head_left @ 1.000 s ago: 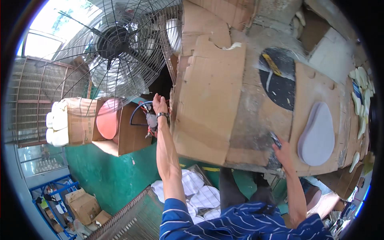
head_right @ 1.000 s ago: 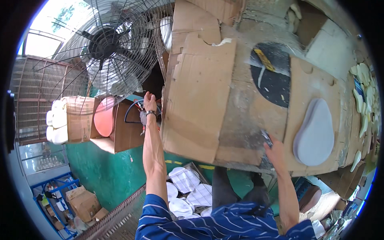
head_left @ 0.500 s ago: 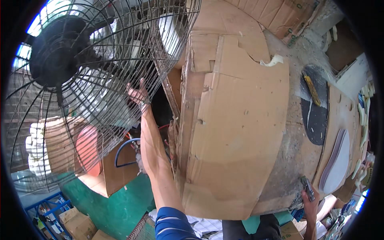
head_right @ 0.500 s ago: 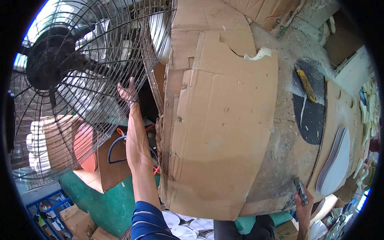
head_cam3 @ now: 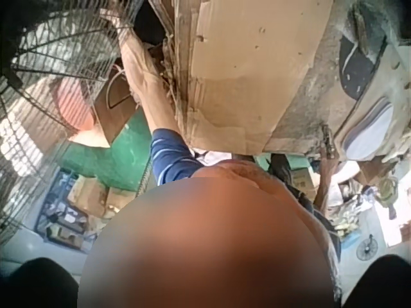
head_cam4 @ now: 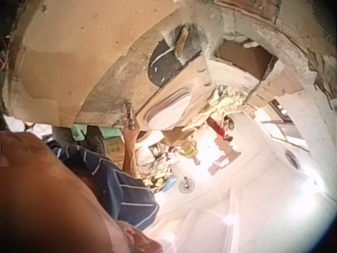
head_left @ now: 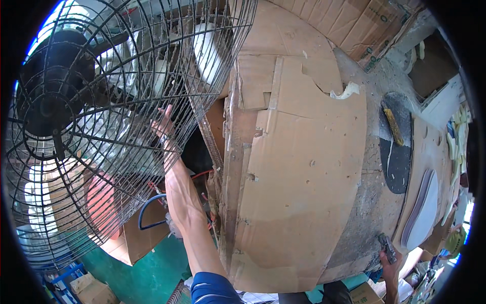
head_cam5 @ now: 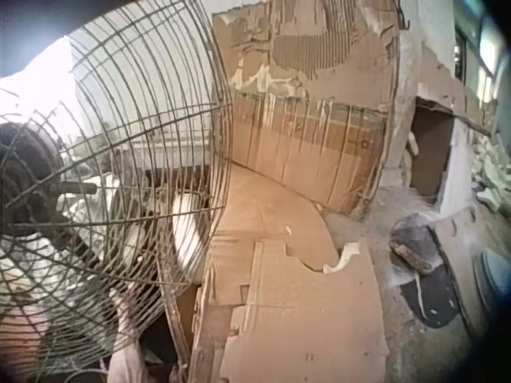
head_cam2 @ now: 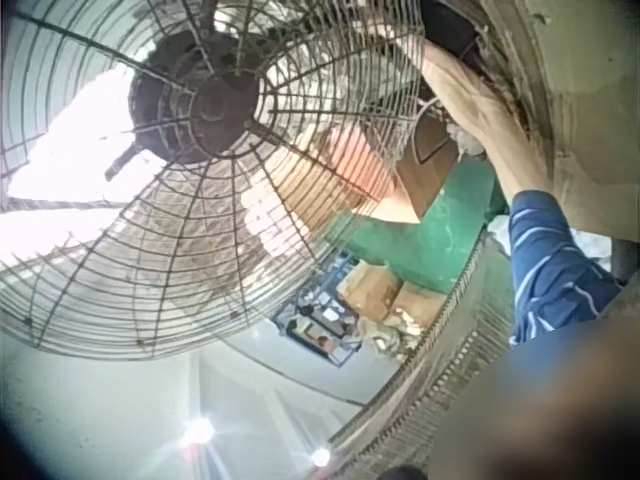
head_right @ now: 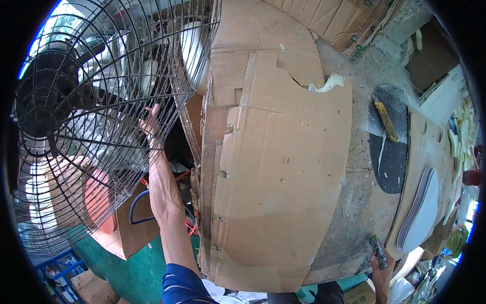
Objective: Place foam pads onto a wire drying rack in an industrial manufacturing setting.
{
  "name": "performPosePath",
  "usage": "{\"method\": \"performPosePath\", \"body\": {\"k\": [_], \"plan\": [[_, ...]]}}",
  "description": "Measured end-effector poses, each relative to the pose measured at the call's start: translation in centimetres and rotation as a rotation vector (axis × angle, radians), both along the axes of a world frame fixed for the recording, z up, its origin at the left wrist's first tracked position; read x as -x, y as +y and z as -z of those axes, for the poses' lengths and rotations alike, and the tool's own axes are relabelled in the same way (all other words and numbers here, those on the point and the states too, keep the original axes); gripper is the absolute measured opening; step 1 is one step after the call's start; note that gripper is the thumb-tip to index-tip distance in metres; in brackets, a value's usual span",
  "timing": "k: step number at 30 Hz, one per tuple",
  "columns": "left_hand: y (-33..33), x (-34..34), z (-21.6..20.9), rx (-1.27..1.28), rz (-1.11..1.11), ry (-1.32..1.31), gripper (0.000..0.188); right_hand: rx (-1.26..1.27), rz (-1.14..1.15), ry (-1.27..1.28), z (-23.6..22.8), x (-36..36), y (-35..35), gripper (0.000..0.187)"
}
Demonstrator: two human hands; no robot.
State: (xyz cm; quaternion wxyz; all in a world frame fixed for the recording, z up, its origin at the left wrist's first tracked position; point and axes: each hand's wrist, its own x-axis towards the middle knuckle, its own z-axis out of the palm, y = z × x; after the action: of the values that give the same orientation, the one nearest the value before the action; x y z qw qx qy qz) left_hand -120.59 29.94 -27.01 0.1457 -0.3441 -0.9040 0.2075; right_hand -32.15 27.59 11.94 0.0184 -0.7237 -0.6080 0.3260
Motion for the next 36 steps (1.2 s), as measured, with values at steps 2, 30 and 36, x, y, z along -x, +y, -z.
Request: {"method": "performPosePath", "body": {"k": [2, 30, 36], "plan": [[-0.3, -0.3, -0.7, -0.225, 0.150, 0.087, 0.071, -0.006, 0.006, 0.000, -0.1, 0.0, 0.1, 0.038], [2.1, -5.8, -8.2, -1.748, -0.038, -0.953, 0.025, 0.040, 0.033, -0.018, -0.7, 0.6, 1.3, 0.014], [1.9, -3.8, -4.9, -1.715, -0.100, -1.001, 0.025, -0.050, 0.098, -0.036, -0.3, 0.6, 0.8, 0.014]]}}
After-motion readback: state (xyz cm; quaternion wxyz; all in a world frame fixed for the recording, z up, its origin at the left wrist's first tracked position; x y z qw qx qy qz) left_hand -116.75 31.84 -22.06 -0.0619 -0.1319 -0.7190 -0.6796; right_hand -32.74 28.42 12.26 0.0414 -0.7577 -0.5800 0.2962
